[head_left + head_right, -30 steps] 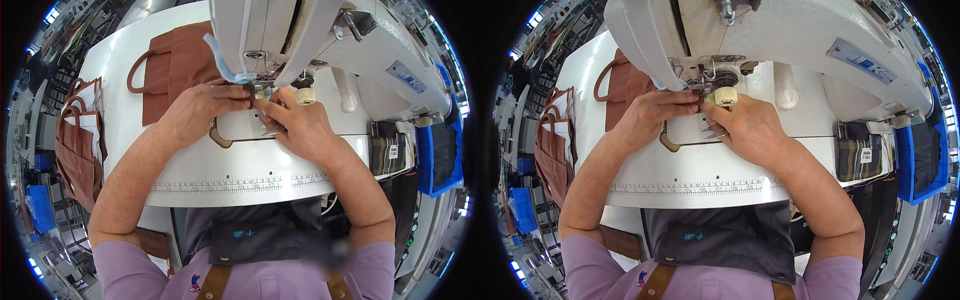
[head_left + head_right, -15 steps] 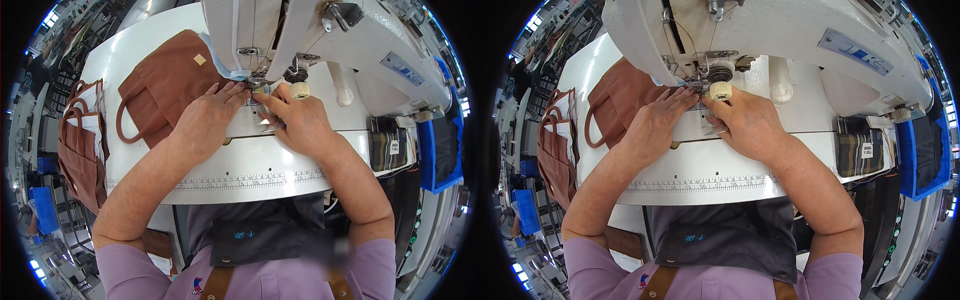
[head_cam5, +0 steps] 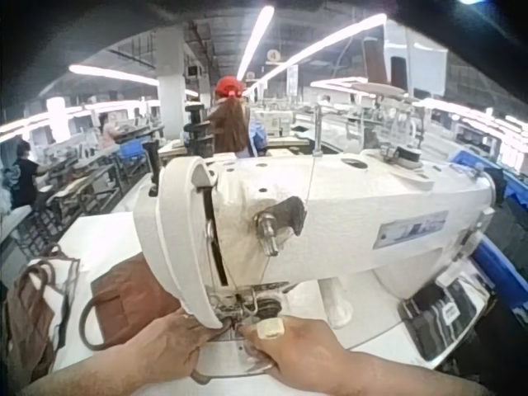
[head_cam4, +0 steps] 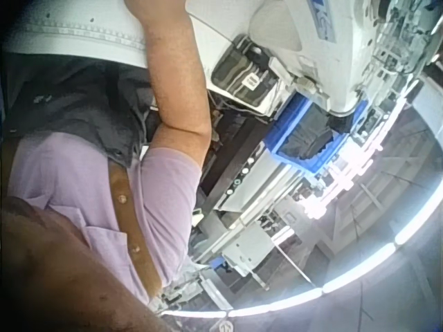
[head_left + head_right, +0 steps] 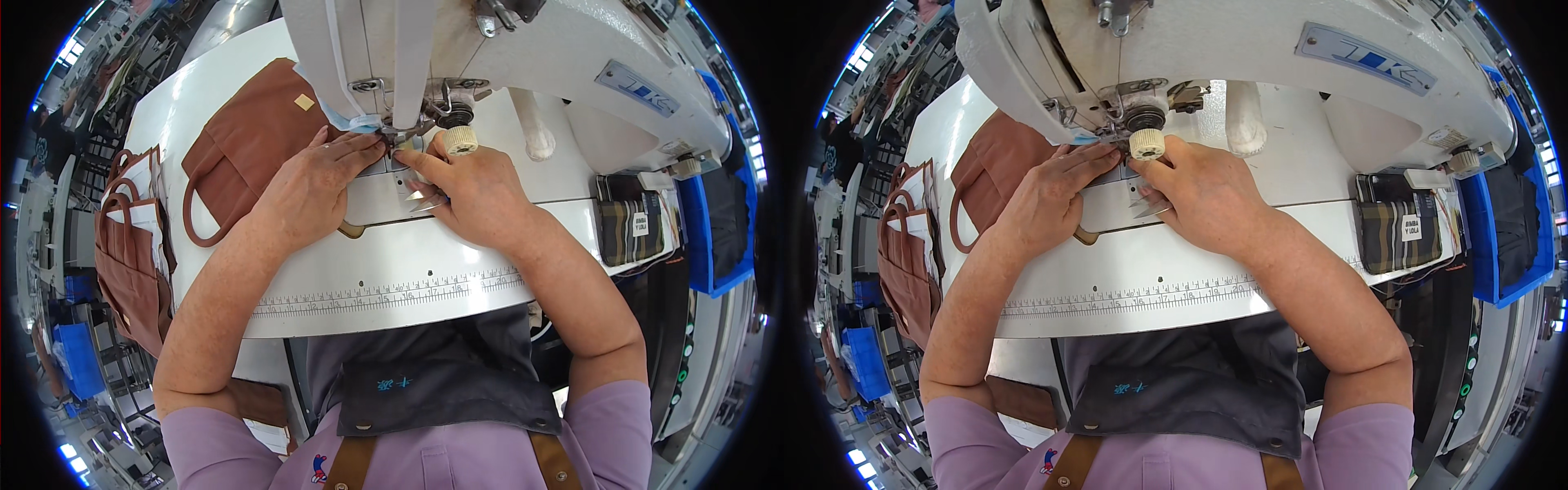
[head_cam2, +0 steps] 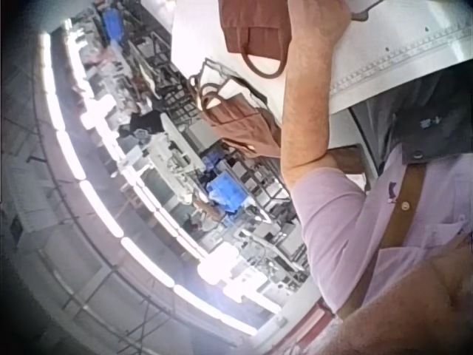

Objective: The person operates an industrial sewing machine to stitch the edges of a brown tote bag. They guide the bag under the needle, trim excess threads with scissors, and reposition the bag to sew different seams. The person handles multiple bags, moving finished ones aside and picking up new ones from a stack.

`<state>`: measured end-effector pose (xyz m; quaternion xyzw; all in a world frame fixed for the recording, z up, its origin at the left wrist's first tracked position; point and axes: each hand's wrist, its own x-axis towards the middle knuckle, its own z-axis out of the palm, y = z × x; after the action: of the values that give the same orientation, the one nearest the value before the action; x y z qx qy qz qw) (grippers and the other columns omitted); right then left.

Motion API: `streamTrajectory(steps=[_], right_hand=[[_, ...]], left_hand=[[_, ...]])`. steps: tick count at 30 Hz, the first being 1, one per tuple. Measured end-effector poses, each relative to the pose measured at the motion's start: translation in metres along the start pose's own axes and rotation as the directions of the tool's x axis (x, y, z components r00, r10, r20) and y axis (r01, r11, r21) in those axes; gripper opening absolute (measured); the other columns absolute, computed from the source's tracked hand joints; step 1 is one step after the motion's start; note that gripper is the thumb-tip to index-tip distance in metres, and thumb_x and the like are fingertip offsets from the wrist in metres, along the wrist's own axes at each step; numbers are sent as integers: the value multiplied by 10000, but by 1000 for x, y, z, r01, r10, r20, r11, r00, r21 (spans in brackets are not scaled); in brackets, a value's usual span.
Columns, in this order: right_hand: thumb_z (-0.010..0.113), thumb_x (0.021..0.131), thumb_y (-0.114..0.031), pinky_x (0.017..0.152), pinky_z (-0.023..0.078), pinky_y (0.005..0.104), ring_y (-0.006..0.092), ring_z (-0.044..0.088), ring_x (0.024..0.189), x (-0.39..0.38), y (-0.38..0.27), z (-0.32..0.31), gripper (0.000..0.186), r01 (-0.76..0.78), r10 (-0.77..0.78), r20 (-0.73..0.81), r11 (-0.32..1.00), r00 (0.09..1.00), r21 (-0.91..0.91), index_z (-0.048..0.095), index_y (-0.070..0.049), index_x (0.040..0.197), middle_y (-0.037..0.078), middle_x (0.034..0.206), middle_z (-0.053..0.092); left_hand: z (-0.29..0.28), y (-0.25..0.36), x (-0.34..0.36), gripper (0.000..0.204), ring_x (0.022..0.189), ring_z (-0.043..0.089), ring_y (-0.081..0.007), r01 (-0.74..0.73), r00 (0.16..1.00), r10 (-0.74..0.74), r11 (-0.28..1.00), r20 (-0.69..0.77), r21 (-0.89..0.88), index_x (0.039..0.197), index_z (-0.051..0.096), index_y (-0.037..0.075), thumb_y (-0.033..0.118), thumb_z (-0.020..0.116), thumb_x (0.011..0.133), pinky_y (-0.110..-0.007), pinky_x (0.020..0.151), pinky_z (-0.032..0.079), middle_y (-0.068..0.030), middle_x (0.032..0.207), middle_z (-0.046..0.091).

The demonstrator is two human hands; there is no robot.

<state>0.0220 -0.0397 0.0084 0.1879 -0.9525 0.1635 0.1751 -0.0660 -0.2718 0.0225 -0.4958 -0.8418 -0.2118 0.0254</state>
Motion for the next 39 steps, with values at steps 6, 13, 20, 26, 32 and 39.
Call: streamTrajectory(steps=[6,13,20,26,32,39], right_hand=[[739,877,-210,678,564,419,285,683,830,-4,1,-2,304,2,-2,-25,1000,1000,-14,717,-117,1166,88,953,624],[718,866,-228,678,566,443,288,692,840,-3,9,11,254,42,-36,-101,997,994,62,711,-108,1090,95,934,628],[763,827,-278,704,577,448,291,701,861,-4,11,8,321,38,-31,-117,997,993,62,712,-107,1094,92,956,643],[748,847,-274,663,570,456,298,716,791,-1,3,6,311,-20,20,-20,1000,1000,9,715,-121,1116,84,943,670],[703,904,-258,624,554,452,295,702,730,-4,2,5,263,1,-1,-40,1000,999,-17,720,-148,1142,80,885,656],[685,935,-253,622,542,448,295,687,709,-3,1,4,303,2,-3,-1,999,1000,-33,718,-161,1222,78,876,644]], left_hand=[[1,2,5,610,1335,568,-401,34,999,-33,999,29,-31,1357,637,4,-136,452,793,-513,1216,367,-197,1418,622],[1,41,1,530,1316,571,-421,143,988,-148,984,45,102,1350,606,-82,-35,500,833,-510,1185,402,-264,1407,608],[-15,50,19,450,1313,591,-386,93,980,-130,969,150,230,1306,656,-49,96,597,884,-485,1148,441,-240,1390,627],[2,4,-6,427,1281,603,-385,-16,999,13,998,-49,-62,1311,673,2,121,680,902,-477,1162,431,-185,1361,645],[19,20,-3,443,1318,576,-401,52,991,-52,999,-127,-7,1334,627,-4,121,692,913,-490,1179,411,-204,1386,626],[29,32,-11,376,1314,584,-377,97,980,-95,995,-176,2,1264,640,-20,142,687,928,-550,1170,406,-186,1385,630]])
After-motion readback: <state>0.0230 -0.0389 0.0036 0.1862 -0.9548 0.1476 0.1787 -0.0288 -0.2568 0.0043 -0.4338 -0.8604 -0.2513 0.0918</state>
